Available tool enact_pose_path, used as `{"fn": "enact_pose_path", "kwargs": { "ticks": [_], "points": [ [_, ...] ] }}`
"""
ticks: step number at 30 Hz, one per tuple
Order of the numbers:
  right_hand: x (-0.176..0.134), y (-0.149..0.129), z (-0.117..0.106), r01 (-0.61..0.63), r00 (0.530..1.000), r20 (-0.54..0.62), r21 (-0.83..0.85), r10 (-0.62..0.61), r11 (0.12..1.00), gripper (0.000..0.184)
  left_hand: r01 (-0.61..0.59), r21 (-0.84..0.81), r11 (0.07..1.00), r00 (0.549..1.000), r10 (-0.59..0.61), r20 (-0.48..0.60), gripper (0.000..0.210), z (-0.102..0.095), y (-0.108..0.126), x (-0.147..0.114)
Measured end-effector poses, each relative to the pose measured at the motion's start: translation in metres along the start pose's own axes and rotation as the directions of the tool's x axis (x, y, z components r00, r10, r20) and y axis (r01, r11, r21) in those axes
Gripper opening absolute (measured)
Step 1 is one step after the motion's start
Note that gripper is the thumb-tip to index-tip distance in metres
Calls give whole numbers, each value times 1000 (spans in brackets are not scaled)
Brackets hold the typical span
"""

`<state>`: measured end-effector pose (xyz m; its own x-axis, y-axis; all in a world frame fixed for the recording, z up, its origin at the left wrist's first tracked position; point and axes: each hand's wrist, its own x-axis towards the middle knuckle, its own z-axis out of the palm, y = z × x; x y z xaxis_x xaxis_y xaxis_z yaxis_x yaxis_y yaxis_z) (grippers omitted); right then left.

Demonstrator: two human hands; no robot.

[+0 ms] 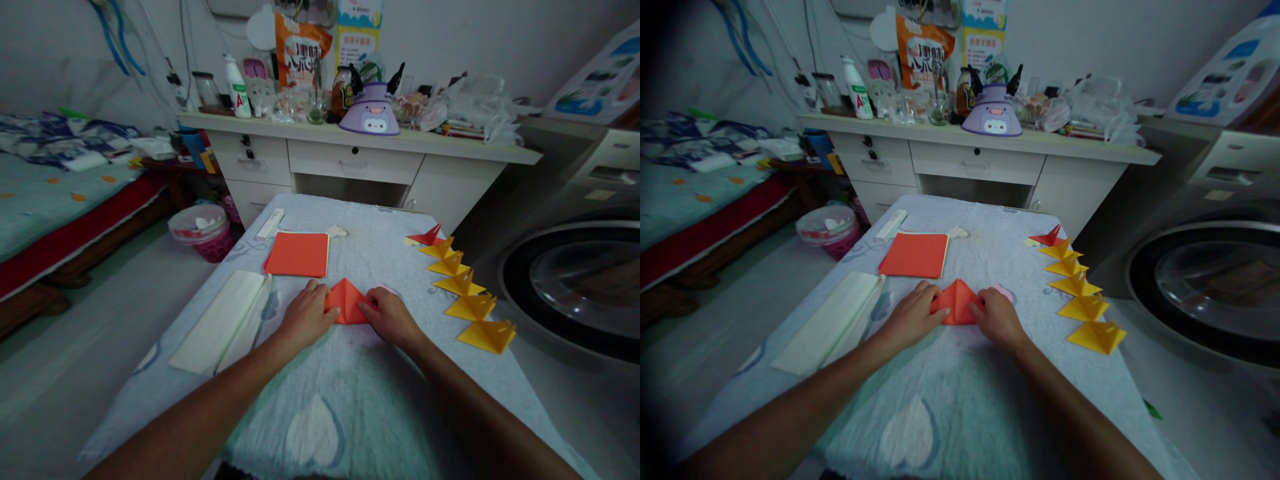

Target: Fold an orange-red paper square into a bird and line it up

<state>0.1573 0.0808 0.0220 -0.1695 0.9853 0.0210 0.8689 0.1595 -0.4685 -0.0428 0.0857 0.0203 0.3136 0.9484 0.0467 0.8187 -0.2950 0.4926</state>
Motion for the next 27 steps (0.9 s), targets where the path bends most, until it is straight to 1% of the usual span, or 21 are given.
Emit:
{"fn": "enact_pose_path", "kwargs": {
  "ticks": [2,6,9,12,14,16,18,20,21,22,25,26,27],
  "points": [
    [4,-4,-1,-39,999,9,-15,40,999,22,28,53,998,1000,-29,12,17,-2,2,6],
    [4,-5,4,-86,996,-40,-49,84,995,19,50,113,992,998,-46,-38,23,3,4,14],
    [2,-3,10,-91,994,-62,-86,86,992,16,43,105,993,997,-36,-67,23,11,1,18],
    [0,-3,13,-94,994,-71,-93,87,991,14,17,64,998,994,-11,-104,22,15,-1,19],
    [-2,-3,14,-93,993,-85,-87,86,992,13,15,-16,1000,992,-17,-129,23,16,-1,20],
    [-4,-4,15,-72,993,-101,-80,64,994,12,50,-154,987,991,-69,-117,30,16,-1,20],
    [-5,-4,15,-47,991,-128,-70,38,996,12,96,-311,946,990,-123,-69,41,16,-2,20],
    [-6,-3,17,-3,987,-163,-58,-6,998,11,93,-448,889,992,-123,-37,46,16,-5,20],
    [-7,-2,17,27,982,-185,-54,-36,998,15,70,-495,866,995,-98,-31,43,16,-6,19],
    [-7,-1,17,60,976,-207,-53,-70,997,23,40,-522,852,998,-63,-27,36,16,-8,19],
    [-9,-1,13,142,956,-255,-29,-145,989,49,-29,-501,865,999,32,-4,8,13,-10,16],
    [-10,-1,10,157,954,-260,-3,-152,988,53,-36,-478,878,999,47,10,8,12,-10,15],
    [-11,-2,7,169,955,-254,31,-156,985,52,-39,-459,888,998,53,19,11,10,-9,13]
  ]
}}
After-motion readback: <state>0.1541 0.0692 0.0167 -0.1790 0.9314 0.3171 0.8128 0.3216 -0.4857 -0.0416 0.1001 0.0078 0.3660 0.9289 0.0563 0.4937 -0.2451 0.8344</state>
